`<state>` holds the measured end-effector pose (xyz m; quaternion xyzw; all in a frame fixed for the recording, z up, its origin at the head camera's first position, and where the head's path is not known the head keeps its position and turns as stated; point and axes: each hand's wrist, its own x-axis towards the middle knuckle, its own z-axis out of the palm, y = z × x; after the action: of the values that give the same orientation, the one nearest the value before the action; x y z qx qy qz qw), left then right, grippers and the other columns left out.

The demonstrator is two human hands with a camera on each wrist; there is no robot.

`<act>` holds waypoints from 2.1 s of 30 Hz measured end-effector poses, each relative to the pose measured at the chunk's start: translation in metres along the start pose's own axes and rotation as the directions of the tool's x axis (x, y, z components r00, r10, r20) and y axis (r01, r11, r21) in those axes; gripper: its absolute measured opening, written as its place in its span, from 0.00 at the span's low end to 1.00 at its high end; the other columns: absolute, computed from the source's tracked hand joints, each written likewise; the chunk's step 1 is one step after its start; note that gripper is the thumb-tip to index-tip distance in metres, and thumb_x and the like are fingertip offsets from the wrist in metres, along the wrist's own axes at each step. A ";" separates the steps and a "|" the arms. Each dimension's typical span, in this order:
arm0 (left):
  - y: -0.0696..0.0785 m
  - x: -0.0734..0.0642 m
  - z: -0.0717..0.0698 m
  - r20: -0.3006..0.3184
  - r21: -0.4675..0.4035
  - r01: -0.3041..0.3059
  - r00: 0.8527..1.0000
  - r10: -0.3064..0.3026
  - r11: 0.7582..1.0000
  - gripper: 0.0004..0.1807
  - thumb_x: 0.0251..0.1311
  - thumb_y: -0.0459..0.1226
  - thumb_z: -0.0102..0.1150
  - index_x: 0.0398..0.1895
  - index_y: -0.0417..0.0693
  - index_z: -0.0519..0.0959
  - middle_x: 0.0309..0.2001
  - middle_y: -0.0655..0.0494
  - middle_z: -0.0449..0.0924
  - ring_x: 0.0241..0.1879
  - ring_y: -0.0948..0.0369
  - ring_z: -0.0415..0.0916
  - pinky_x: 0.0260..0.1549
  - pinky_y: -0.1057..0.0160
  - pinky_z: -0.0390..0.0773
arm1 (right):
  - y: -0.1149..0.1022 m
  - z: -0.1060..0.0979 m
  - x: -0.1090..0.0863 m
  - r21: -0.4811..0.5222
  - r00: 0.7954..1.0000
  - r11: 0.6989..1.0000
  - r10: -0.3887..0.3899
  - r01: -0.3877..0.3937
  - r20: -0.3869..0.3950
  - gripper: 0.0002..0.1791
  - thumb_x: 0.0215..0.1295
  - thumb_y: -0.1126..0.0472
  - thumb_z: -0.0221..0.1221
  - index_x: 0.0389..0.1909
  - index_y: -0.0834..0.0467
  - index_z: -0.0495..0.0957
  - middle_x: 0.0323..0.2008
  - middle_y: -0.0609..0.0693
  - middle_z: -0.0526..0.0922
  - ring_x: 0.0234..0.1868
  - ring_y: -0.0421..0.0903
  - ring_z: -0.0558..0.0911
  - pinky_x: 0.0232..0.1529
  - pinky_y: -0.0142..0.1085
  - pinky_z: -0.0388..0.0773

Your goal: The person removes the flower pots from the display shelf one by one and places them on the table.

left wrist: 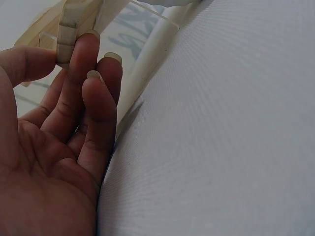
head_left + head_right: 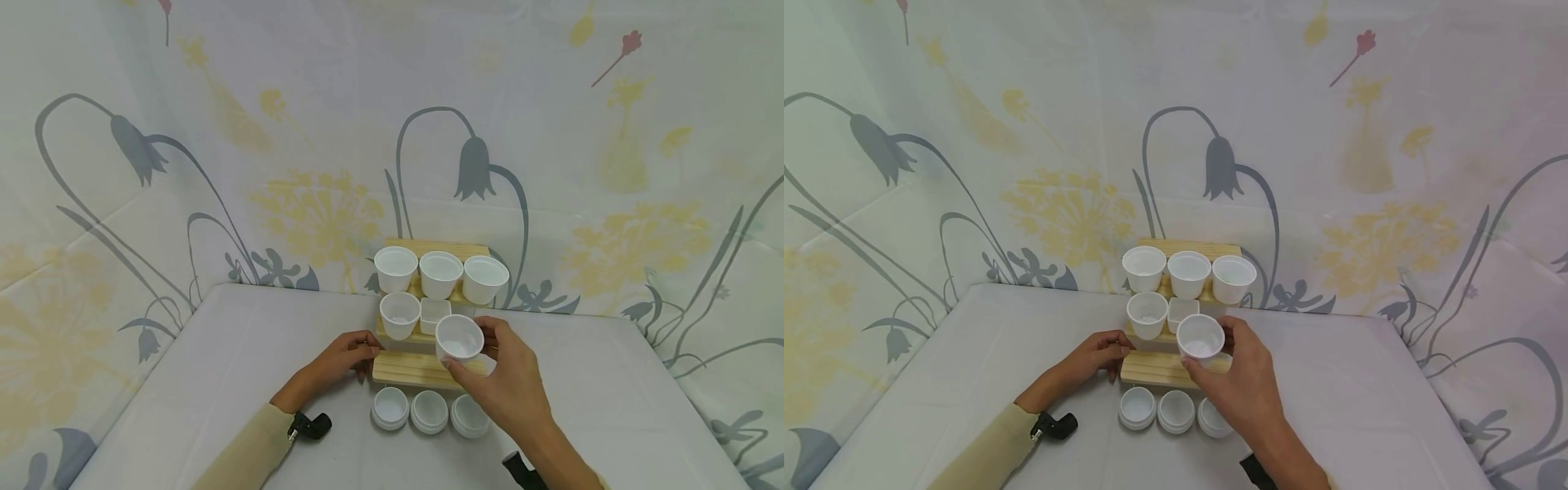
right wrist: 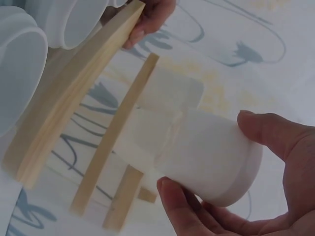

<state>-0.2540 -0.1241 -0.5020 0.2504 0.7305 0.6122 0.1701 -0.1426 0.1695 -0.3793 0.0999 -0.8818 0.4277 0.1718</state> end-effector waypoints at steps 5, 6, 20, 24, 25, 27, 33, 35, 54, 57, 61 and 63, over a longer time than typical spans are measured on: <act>0.000 0.000 0.000 0.000 0.004 -0.004 1.000 0.004 1.000 0.14 0.77 0.36 0.52 0.50 0.32 0.80 0.31 0.53 0.82 0.31 0.58 0.78 0.29 0.64 0.81 | -0.003 0.002 -0.003 -0.002 1.000 1.000 -0.004 0.004 0.012 0.37 0.54 0.58 0.82 0.62 0.61 0.75 0.54 0.52 0.84 0.54 0.48 0.86 0.58 0.45 0.84; 0.000 0.000 0.000 0.001 0.004 -0.005 1.000 0.005 1.000 0.14 0.77 0.36 0.52 0.50 0.32 0.80 0.31 0.53 0.82 0.30 0.58 0.78 0.29 0.64 0.81 | -0.003 0.003 -0.003 -0.002 1.000 1.000 -0.005 0.005 0.014 0.38 0.53 0.59 0.82 0.62 0.60 0.75 0.54 0.52 0.84 0.54 0.48 0.86 0.58 0.45 0.84; 0.001 0.000 0.000 -0.002 -0.003 -0.002 1.000 0.002 1.000 0.13 0.77 0.36 0.52 0.50 0.31 0.79 0.31 0.53 0.82 0.31 0.59 0.78 0.28 0.64 0.81 | -0.007 0.009 -0.009 0.028 0.998 0.999 -0.036 0.035 0.050 0.38 0.49 0.62 0.84 0.60 0.59 0.75 0.52 0.50 0.84 0.53 0.47 0.86 0.57 0.44 0.85; 0.001 0.000 0.000 -0.001 -0.010 -0.002 1.000 0.002 1.000 0.14 0.77 0.36 0.52 0.50 0.31 0.79 0.31 0.53 0.82 0.31 0.59 0.78 0.29 0.64 0.81 | -0.009 0.011 -0.011 0.034 0.997 0.999 -0.024 0.022 0.067 0.38 0.49 0.62 0.84 0.59 0.60 0.75 0.52 0.50 0.84 0.54 0.47 0.86 0.57 0.45 0.85; 0.001 0.000 0.000 -0.002 -0.012 -0.001 1.000 0.001 1.000 0.14 0.77 0.36 0.52 0.50 0.31 0.79 0.31 0.53 0.82 0.31 0.59 0.78 0.29 0.64 0.81 | -0.010 0.012 -0.012 0.038 0.997 0.999 -0.021 0.018 0.072 0.38 0.49 0.63 0.84 0.59 0.59 0.75 0.52 0.50 0.84 0.54 0.47 0.86 0.57 0.45 0.85; 0.001 0.000 0.000 -0.002 -0.016 0.000 1.000 0.000 1.000 0.14 0.77 0.35 0.52 0.50 0.31 0.79 0.31 0.54 0.82 0.31 0.60 0.78 0.28 0.64 0.81 | -0.011 0.013 -0.013 0.041 0.997 0.999 -0.017 0.014 0.079 0.38 0.48 0.64 0.84 0.59 0.59 0.76 0.52 0.50 0.84 0.54 0.46 0.86 0.56 0.45 0.85; -0.001 0.001 -0.001 -0.001 -0.014 0.004 1.000 -0.004 1.000 0.12 0.77 0.35 0.52 0.49 0.33 0.80 0.31 0.54 0.83 0.31 0.61 0.78 0.28 0.65 0.81 | -0.015 0.018 -0.016 0.028 0.995 1.000 -0.011 0.009 0.102 0.39 0.47 0.64 0.85 0.59 0.59 0.75 0.52 0.49 0.83 0.54 0.46 0.86 0.57 0.46 0.85; -0.001 0.002 -0.001 0.001 -0.013 0.003 1.000 -0.003 1.000 0.12 0.77 0.36 0.52 0.49 0.34 0.80 0.31 0.54 0.83 0.31 0.61 0.78 0.28 0.64 0.81 | -0.015 0.019 -0.017 0.030 0.994 1.000 -0.011 0.008 0.110 0.39 0.46 0.64 0.85 0.59 0.60 0.75 0.52 0.49 0.83 0.55 0.46 0.86 0.57 0.45 0.85; -0.002 0.002 0.000 -0.007 -0.019 -0.006 1.000 0.006 1.000 0.13 0.76 0.35 0.52 0.50 0.31 0.79 0.31 0.55 0.83 0.30 0.60 0.78 0.28 0.64 0.80 | -0.017 0.035 -0.028 0.039 0.986 0.998 -0.051 0.045 0.158 0.41 0.43 0.65 0.85 0.59 0.54 0.75 0.51 0.42 0.82 0.51 0.39 0.84 0.54 0.40 0.85; -0.003 0.002 0.000 -0.004 -0.019 -0.008 1.000 0.008 1.000 0.13 0.76 0.35 0.52 0.50 0.31 0.79 0.31 0.54 0.83 0.30 0.60 0.78 0.28 0.64 0.80 | -0.017 0.037 -0.029 0.039 0.984 0.997 -0.069 0.063 0.163 0.40 0.42 0.66 0.85 0.57 0.54 0.75 0.49 0.41 0.82 0.50 0.40 0.84 0.54 0.40 0.85; -0.003 0.002 -0.001 0.002 -0.020 -0.008 1.000 0.008 1.000 0.13 0.77 0.35 0.52 0.50 0.31 0.79 0.31 0.54 0.83 0.30 0.60 0.78 0.28 0.64 0.81 | -0.016 0.039 -0.031 0.051 0.981 0.996 -0.085 0.078 0.171 0.39 0.41 0.65 0.85 0.56 0.53 0.75 0.49 0.40 0.82 0.49 0.40 0.84 0.54 0.40 0.84; -0.003 0.002 -0.001 0.003 -0.023 -0.007 1.000 0.008 1.000 0.13 0.77 0.34 0.52 0.50 0.31 0.79 0.31 0.54 0.83 0.30 0.60 0.78 0.28 0.64 0.81 | -0.016 0.040 -0.032 0.056 0.980 0.996 -0.081 0.072 0.181 0.39 0.41 0.65 0.85 0.56 0.52 0.75 0.49 0.39 0.82 0.49 0.40 0.84 0.54 0.39 0.84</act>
<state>-0.2565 -0.1243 -0.5045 0.2522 0.7223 0.6207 0.1718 -0.1167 0.1288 -0.4031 0.1768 -0.8785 0.4316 0.1036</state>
